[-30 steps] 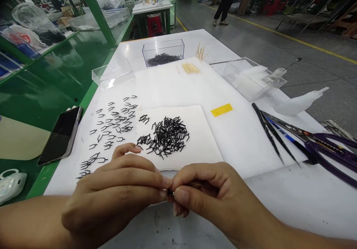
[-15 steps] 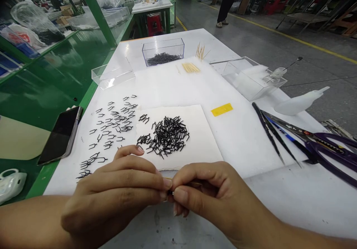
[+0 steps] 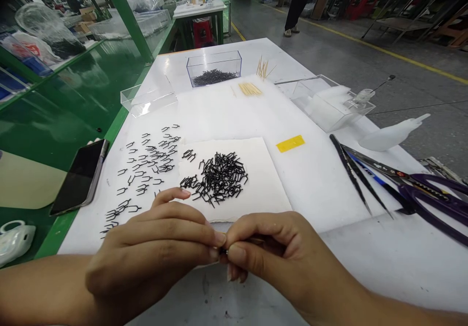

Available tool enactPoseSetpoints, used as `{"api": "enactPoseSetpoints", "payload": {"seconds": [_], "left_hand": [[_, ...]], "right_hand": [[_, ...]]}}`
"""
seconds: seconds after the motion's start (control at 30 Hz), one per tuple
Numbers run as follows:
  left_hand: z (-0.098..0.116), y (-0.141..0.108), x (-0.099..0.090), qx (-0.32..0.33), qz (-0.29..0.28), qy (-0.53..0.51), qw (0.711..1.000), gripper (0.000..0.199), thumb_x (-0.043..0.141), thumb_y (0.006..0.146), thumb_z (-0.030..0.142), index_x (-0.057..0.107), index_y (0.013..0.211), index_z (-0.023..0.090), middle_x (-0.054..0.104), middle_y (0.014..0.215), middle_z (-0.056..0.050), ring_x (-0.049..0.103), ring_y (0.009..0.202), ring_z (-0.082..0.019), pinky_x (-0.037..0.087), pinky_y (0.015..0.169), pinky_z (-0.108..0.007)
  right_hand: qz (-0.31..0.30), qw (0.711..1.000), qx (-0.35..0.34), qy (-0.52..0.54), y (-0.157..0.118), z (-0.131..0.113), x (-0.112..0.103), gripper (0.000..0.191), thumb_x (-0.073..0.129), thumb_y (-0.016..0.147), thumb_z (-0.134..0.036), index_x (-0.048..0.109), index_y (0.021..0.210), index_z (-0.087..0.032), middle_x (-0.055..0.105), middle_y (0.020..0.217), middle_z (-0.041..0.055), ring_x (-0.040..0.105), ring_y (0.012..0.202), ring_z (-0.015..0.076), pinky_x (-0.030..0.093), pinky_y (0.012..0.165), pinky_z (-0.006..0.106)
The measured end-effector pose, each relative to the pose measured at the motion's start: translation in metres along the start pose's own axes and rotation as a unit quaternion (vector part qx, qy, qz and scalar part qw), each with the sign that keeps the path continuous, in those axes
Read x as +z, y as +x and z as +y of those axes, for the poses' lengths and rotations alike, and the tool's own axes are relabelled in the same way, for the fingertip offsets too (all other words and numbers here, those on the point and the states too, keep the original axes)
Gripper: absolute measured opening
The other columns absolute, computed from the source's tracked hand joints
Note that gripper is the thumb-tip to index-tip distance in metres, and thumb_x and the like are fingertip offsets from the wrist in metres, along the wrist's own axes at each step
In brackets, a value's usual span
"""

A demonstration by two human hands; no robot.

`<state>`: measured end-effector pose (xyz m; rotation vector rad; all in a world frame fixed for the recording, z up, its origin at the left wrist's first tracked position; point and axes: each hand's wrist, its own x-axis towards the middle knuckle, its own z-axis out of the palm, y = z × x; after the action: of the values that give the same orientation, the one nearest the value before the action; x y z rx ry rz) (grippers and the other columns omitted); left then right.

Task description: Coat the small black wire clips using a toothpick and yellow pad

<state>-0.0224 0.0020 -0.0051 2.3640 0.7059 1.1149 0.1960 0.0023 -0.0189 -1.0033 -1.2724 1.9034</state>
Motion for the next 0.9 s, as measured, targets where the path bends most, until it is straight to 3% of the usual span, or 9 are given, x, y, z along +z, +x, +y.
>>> {"api": "enactPoseSetpoints", "payload": {"seconds": [0.13,0.23,0.3,0.4,0.5,0.57,0.63,0.77,0.9], "left_hand": [[-0.003,0.001,0.004,-0.021,0.025,-0.013,0.999,0.014,0.064,0.092,0.000,0.073,0.090,0.011,0.080,0.096,-0.004,0.075,0.086,-0.011,0.040,0.111,-0.026],[-0.004,0.001,0.007,-0.037,0.058,-0.044,0.997,0.013,0.068,0.089,-0.001,0.071,0.086,0.011,0.080,0.092,-0.005,0.075,0.084,-0.012,0.045,0.105,-0.026],[-0.004,0.002,0.009,-0.057,0.095,-0.081,0.990,0.011,0.070,0.088,0.000,0.071,0.085,0.010,0.079,0.087,-0.005,0.075,0.081,-0.013,0.054,0.093,-0.025],[-0.006,0.003,0.013,-0.113,0.140,-0.121,0.976,0.011,0.071,0.086,0.001,0.072,0.086,0.012,0.079,0.081,-0.005,0.076,0.075,-0.014,0.061,0.073,-0.019],[-0.008,0.004,0.014,-0.166,0.151,-0.139,0.965,0.015,0.072,0.082,0.000,0.073,0.084,0.015,0.077,0.073,-0.001,0.075,0.066,-0.013,0.062,0.064,-0.014],[-0.009,0.005,0.015,-0.193,0.150,-0.162,0.956,0.017,0.070,0.082,-0.001,0.073,0.083,0.015,0.076,0.070,0.000,0.073,0.060,-0.012,0.061,0.060,-0.013],[-0.010,0.005,0.014,-0.197,0.149,-0.177,0.953,0.018,0.069,0.082,-0.002,0.073,0.083,0.015,0.077,0.072,-0.001,0.074,0.063,-0.012,0.062,0.061,-0.013],[-0.009,0.004,0.013,-0.122,0.140,-0.145,0.972,0.016,0.070,0.085,-0.001,0.073,0.084,0.014,0.080,0.084,-0.005,0.078,0.079,-0.016,0.064,0.076,-0.019],[-0.009,0.004,0.013,-0.042,0.106,-0.102,0.988,0.012,0.069,0.089,0.001,0.070,0.086,0.012,0.080,0.091,-0.008,0.076,0.082,-0.016,0.061,0.078,-0.026]], "right_hand": [[0.044,0.996,-0.036,-0.074,0.000,0.000,-0.003,0.022,0.080,0.083,-0.044,0.079,0.070,-0.027,0.071,0.058,-0.0003,0.065,0.055,0.0130,0.058,0.057,0.021],[0.143,0.972,-0.084,-0.165,0.002,-0.006,-0.016,0.013,0.080,0.082,-0.046,0.082,0.083,-0.034,0.076,0.068,-0.0011,0.071,0.063,0.0166,0.062,0.063,0.026],[0.236,0.935,-0.135,-0.228,0.006,-0.018,-0.029,0.015,0.080,0.082,-0.047,0.082,0.093,-0.038,0.079,0.081,-0.0007,0.074,0.075,0.0205,0.063,0.076,0.032],[0.401,0.844,-0.209,-0.288,0.012,-0.039,-0.051,0.015,0.071,0.092,-0.043,0.079,0.104,-0.039,0.077,0.103,0.0005,0.072,0.099,0.0240,0.055,0.097,0.037],[0.459,0.799,-0.233,-0.310,0.018,-0.054,-0.067,0.016,0.064,0.097,-0.042,0.078,0.100,-0.033,0.073,0.102,0.0023,0.068,0.096,0.0234,0.052,0.095,0.039],[0.435,0.811,-0.229,-0.317,0.020,-0.056,-0.071,0.018,0.064,0.097,-0.042,0.077,0.091,-0.030,0.071,0.088,0.0025,0.066,0.082,0.0204,0.054,0.086,0.037],[0.376,0.849,-0.215,-0.302,0.022,-0.052,-0.069,0.020,0.066,0.095,-0.042,0.075,0.084,-0.028,0.069,0.079,0.0013,0.064,0.072,0.0173,0.054,0.077,0.034],[0.239,0.919,-0.179,-0.256,0.022,-0.034,-0.046,0.025,0.072,0.089,-0.049,0.076,0.078,-0.027,0.072,0.068,0.0009,0.066,0.062,0.0159,0.057,0.062,0.029],[0.115,0.965,-0.119,-0.205,0.015,-0.016,-0.020,0.015,0.072,0.091,-0.041,0.078,0.083,-0.030,0.074,0.071,-0.0017,0.068,0.066,0.0136,0.059,0.063,0.022]]}}
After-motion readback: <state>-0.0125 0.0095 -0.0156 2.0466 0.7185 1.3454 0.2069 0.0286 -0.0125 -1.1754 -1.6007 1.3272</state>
